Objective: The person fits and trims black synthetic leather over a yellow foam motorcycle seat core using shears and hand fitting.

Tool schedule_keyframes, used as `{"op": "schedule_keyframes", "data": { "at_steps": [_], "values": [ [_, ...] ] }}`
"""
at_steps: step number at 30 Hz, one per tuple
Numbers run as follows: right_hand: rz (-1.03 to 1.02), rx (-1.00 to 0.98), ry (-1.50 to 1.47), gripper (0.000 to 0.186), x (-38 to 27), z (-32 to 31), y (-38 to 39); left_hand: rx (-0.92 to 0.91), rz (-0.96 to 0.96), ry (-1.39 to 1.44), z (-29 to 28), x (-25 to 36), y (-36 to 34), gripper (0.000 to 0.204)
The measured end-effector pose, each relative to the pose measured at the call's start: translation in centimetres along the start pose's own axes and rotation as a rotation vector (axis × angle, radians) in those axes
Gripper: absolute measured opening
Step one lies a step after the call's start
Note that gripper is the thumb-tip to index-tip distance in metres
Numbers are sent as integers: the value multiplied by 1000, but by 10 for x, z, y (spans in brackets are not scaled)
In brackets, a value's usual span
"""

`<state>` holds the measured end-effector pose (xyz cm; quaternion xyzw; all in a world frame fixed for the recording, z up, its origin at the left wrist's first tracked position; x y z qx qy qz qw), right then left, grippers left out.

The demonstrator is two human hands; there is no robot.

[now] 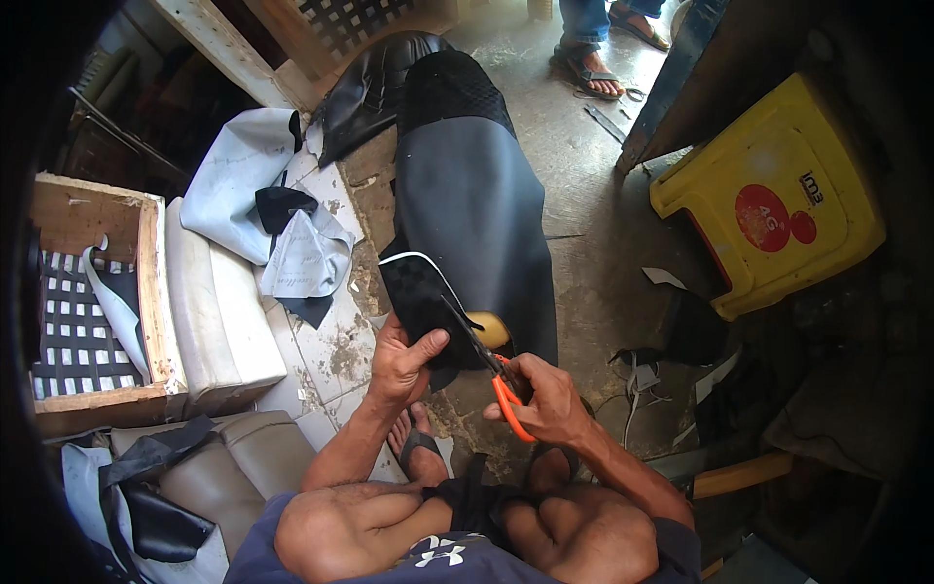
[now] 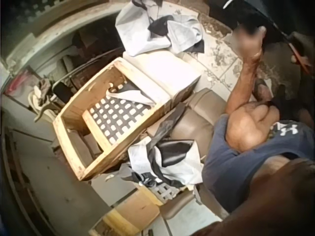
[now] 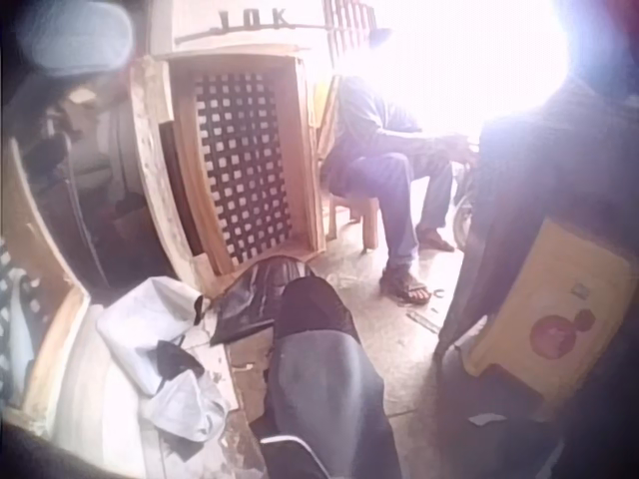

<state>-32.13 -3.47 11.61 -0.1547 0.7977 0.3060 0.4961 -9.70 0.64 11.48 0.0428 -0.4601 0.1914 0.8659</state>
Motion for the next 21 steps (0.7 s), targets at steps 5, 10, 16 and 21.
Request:
{"op": "schedule_keyframes", "data": {
  "at_steps": [5, 10, 16, 21],
  "values": [
    [-62, 26, 3, 61, 4, 2, -3, -9, -55, 19, 2, -1, 1, 43],
    [-57, 49, 45, 63, 12, 0, 4, -11, -128, 76, 0, 0, 2, 37],
    [-139, 67, 86, 59, 1, 0, 3, 73, -140, 177, 1, 13, -18, 25],
    [-144, 94, 62, 60, 6, 4, 5, 107, -212, 142, 7, 14, -23, 17]
  ]
}}
Point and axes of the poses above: each hand's wrist, its own y-axis away from the middle knuckle, its own z-axis out of the palm, x = y × z, the point moved 2 cm from there along -y, towards the middle knuckle, and after that the axes turned 15 degrees about z, right-handed, at the moved point
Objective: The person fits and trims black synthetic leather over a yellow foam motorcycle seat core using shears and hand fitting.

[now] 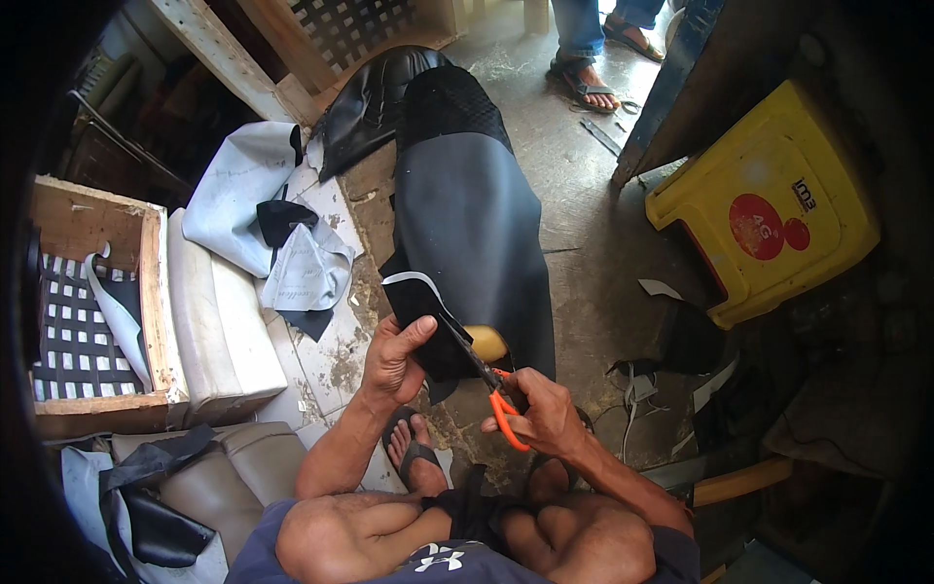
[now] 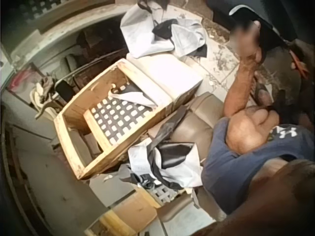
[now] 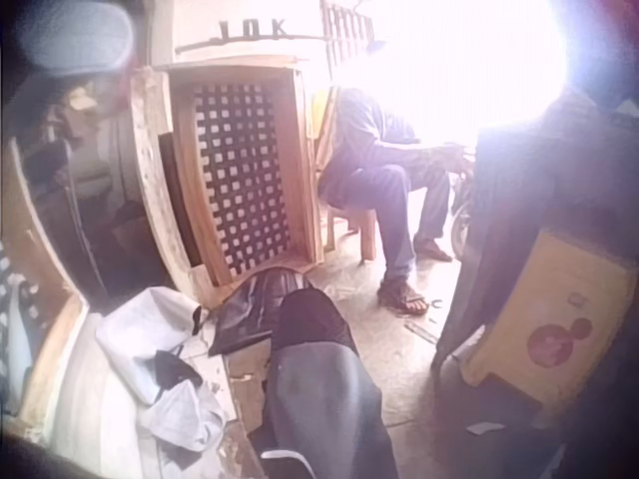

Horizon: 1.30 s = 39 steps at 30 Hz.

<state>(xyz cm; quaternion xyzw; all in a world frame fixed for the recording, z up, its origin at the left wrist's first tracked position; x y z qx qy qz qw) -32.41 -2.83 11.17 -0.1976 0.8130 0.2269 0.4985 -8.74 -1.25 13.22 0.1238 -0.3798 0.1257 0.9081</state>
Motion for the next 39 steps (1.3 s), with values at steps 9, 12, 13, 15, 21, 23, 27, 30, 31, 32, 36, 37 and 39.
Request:
{"op": "schedule_keyframes", "data": {
  "at_steps": [9, 12, 13, 15, 21, 23, 27, 30, 31, 32, 36, 37, 39],
  "values": [
    [32, -6, -33, 60, -10, -2, -7, 28, 8, -53, 6, -9, 10, 14],
    [63, -51, -51, 56, -4, -3, -5, 25, -22, -45, 8, -8, 10, 15],
    [72, -52, -55, 56, -2, -2, -2, 23, -35, -39, 9, -8, 10, 15],
    [88, -50, -60, 56, 0, -2, -1, 12, -41, -36, 12, -7, 10, 14],
    [102, -49, -104, 58, -5, -4, -8, -21, -66, -59, 13, -12, 14, 14],
    [141, -77, -92, 58, -2, -5, -6, -1, -59, -45, 14, -12, 14, 15],
    [164, -62, -94, 58, -1, -4, -3, 33, -1, 15, 17, -5, 2, 16],
    [180, -51, -102, 61, 3, 0, 0, 44, 7, 13, 18, 0, -5, 16],
    [213, -70, -116, 65, 7, 0, 1, 45, -2, 14, 18, 1, -5, 16],
    [255, -86, -129, 68, 11, 1, 2, 47, -20, 17, 18, -1, -5, 16],
    [178, -88, -138, 65, 11, 1, 2, 65, -30, -10, 18, -7, 0, 16],
    [186, -89, -157, 66, 12, 2, 2, 63, -28, -3, 19, -7, 1, 16],
    [200, -87, -193, 70, 16, 3, 2, 56, -21, 10, 22, -9, 3, 17]
  ]
}}
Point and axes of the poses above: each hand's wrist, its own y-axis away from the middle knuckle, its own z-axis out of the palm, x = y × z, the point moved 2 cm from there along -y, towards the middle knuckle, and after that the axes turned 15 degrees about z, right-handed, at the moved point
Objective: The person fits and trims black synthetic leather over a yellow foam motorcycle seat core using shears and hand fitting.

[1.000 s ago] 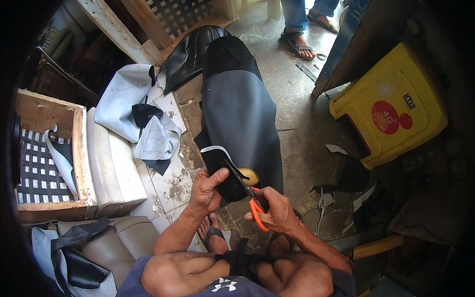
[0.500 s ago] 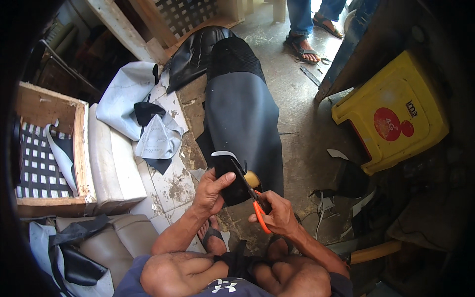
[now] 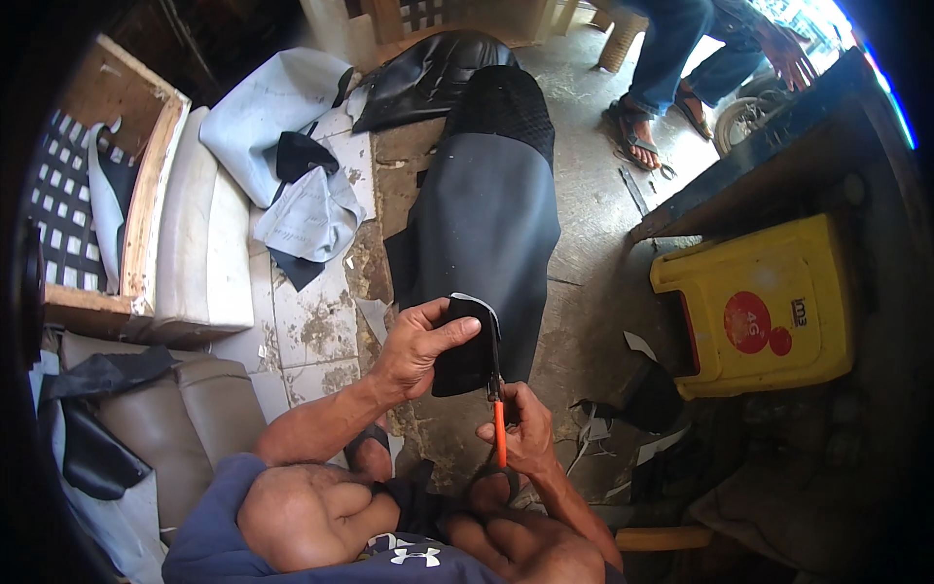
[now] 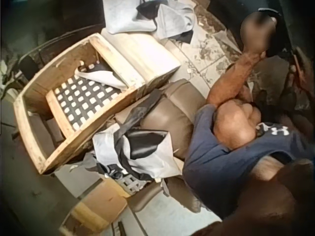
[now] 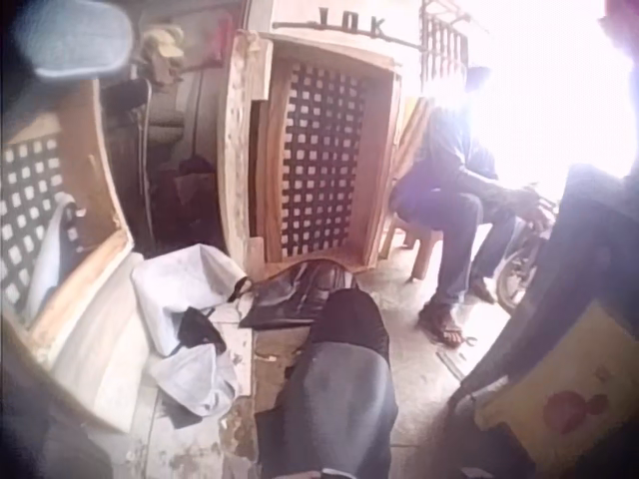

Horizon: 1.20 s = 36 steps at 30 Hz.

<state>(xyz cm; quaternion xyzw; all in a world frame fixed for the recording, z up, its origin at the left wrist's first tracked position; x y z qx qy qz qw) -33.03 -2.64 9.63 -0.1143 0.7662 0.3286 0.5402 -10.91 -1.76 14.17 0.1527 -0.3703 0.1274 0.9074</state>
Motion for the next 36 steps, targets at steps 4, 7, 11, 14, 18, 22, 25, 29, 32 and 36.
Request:
{"op": "schedule_keyframes", "data": {
  "at_steps": [4, 7, 11, 14, 18, 22, 25, 29, 32, 36],
  "values": [
    [-15, -7, 13, 62, 1, -1, -2, -7, -1, -13, -2, 1, 1, 17],
    [3, -26, -40, 67, -9, 3, -1, -21, 4, -23, -1, 1, 1, 16],
    [60, -45, -120, 72, -11, 5, 2, -30, 9, -60, 0, -3, 3, 20],
    [55, -44, -121, 76, -11, 3, 2, -38, 4, -73, 2, -3, 3, 20],
    [0, -37, -102, 76, 5, 0, 0, -43, 2, -70, 0, -4, 1, 21],
    [72, -84, -126, 73, 2, -2, 3, -52, -50, -91, -8, 1, 0, 20],
    [112, -114, -146, 72, -9, -1, 6, -57, -74, -97, -10, 5, -1, 22],
    [100, -119, -152, 70, -2, -3, 4, -84, -43, -175, -8, 2, -1, 24],
    [101, -133, -172, 75, -8, -1, -1, -104, -20, -243, -7, 3, 0, 26],
    [165, -126, -70, 84, -20, 0, 0, -102, 6, -240, -10, 7, 2, 27]
  ]
}}
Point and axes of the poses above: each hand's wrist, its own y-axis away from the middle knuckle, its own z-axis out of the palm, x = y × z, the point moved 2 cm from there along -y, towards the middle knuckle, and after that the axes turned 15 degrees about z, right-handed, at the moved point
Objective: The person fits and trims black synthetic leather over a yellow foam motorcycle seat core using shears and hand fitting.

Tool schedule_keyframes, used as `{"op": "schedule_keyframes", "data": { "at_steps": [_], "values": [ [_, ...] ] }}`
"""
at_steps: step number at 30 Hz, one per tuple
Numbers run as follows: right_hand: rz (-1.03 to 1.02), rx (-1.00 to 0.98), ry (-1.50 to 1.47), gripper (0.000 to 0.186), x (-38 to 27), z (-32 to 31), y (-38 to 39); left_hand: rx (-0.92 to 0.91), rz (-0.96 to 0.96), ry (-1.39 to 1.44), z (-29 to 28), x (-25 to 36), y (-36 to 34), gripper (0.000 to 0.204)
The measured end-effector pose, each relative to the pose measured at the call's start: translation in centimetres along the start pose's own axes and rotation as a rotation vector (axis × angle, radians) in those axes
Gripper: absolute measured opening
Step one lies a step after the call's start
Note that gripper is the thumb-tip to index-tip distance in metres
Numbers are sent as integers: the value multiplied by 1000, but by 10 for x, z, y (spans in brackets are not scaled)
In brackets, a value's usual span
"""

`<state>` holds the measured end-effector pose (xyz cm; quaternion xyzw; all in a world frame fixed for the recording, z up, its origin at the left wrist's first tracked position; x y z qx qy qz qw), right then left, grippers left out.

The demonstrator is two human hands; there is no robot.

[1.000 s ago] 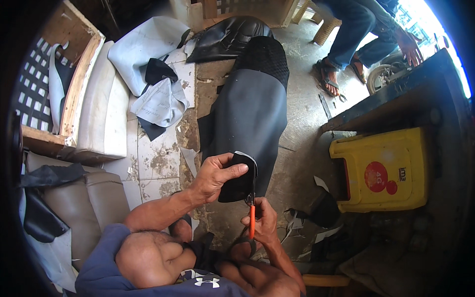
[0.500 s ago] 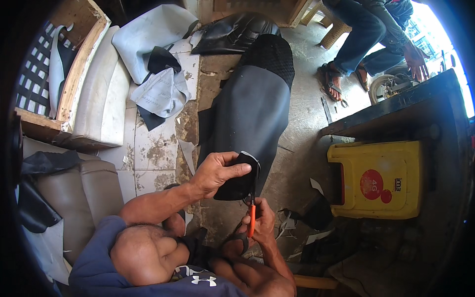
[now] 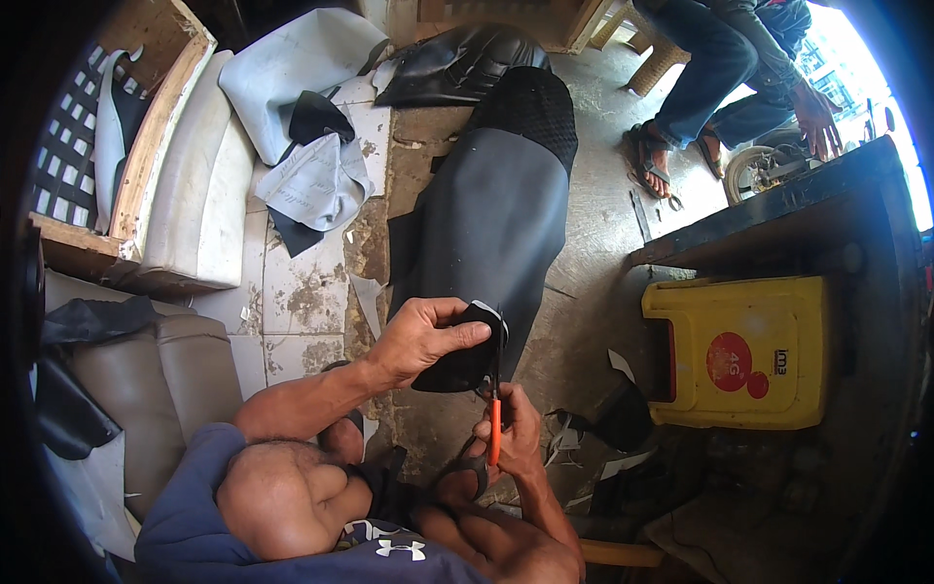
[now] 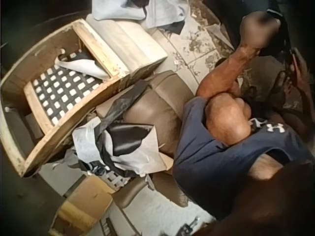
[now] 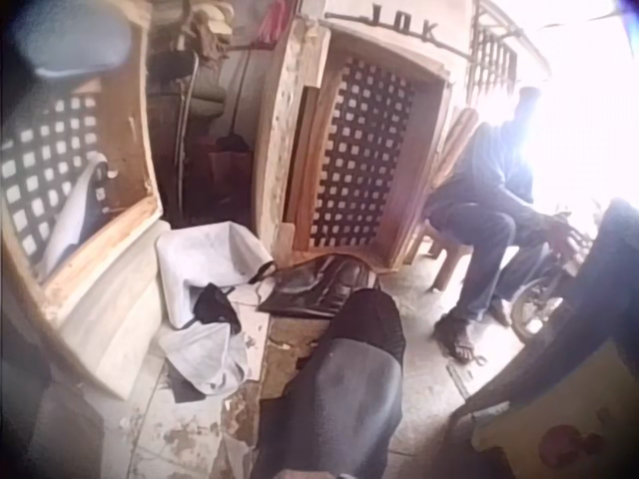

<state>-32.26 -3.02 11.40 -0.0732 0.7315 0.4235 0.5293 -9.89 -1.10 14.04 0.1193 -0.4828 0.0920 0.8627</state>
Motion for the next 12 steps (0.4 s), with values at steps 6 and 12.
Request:
{"op": "schedule_keyframes", "data": {
  "at_steps": [6, 12],
  "values": [
    [-76, 14, -36, 76, 9, -6, -5, -22, -19, -92, 5, 5, 0, 27],
    [-97, -8, 14, 78, 26, -12, -7, -36, -13, -136, -2, -1, -1, 27]
  ]
}}
Point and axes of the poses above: each hand's wrist, its own y-axis away from the middle knuckle, its own z-axis out of the palm, x = y × z, the point moved 2 cm from there along -y, towards the middle knuckle, and after that the axes turned 15 degrees about z, right-handed, at the moved point
